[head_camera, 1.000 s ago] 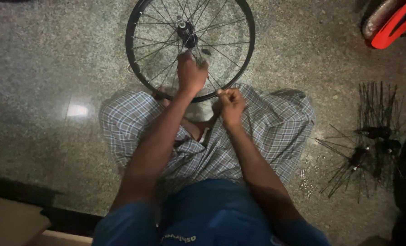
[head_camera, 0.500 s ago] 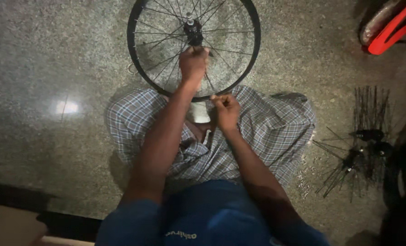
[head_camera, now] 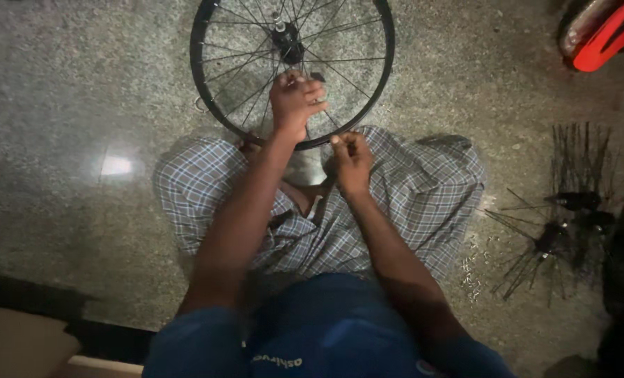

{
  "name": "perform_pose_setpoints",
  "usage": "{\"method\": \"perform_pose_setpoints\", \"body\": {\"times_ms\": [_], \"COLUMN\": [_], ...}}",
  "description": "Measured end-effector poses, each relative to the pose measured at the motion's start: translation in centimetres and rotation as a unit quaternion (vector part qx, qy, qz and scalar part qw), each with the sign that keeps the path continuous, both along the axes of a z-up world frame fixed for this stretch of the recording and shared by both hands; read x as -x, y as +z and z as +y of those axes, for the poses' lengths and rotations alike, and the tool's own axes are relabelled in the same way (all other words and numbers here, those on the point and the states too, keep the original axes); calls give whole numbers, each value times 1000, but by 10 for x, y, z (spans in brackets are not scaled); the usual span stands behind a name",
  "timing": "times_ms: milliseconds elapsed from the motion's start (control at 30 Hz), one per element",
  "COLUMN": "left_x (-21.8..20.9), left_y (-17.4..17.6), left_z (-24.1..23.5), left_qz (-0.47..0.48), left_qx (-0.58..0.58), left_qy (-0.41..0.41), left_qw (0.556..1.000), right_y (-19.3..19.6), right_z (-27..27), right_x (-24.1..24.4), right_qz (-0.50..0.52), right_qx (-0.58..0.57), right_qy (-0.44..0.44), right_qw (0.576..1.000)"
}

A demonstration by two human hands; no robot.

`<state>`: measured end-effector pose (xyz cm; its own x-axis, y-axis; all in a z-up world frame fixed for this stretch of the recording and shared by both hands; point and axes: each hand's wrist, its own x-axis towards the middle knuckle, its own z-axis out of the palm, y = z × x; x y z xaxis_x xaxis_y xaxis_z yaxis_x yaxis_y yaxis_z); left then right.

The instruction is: The person sits on the floor and installs spokes into a bicycle wheel rim and hub. They insert the spoke ends into the hub flange and thread the nipples onto the spoke ends at the rim. The person works methodically around the wheel, handling individual spokes and nipples by hand.

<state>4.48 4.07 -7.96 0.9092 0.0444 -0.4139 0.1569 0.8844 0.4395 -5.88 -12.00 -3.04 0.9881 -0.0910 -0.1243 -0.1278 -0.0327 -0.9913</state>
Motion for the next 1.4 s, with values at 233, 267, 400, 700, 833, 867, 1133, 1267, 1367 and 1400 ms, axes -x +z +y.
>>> {"method": "perform_pose_setpoints", "body": {"times_ms": [233,267,400,700,833,867,1133,1267,1367,1400], "left_x": [4,4,4,19,37,40,51,39,41,38], "left_y": [41,45,56,56,44,40,49,63,66,68], "left_z": [-7,-8,-7,19,13,10,-4,-15,-21,-21], "left_qz": [41,60,67,-35,-71,-77,5,-15,2,8], "left_qx": [-57,-88,-277,-447,-623,-659,-386,-323,-301,-299], "left_qy": [-34,-34,-164,-380,-320,-306,-393,-356,-341,-340], "left_qw": [997,994,944,809,710,683,835,877,891,891], "right_y": [-16,-17,-10,28,25,22,-2,-13,-14,-11], "right_z": [3,3,3,-9,-24,-27,-88,-89,-81,-80], "right_x": [1,-1,-6,-14,-15,-16,-38,-23,-13,-15], "right_qz": [31,-2,76,142,128,121,168,230,160,163], "right_qx": [-63,-48,-162,-279,-285,-291,-303,-383,-418,-403], "right_qy": [8,12,-72,-14,19,25,-57,-80,-60,-65], "right_qw": [998,999,981,950,950,949,936,891,892,898]}}
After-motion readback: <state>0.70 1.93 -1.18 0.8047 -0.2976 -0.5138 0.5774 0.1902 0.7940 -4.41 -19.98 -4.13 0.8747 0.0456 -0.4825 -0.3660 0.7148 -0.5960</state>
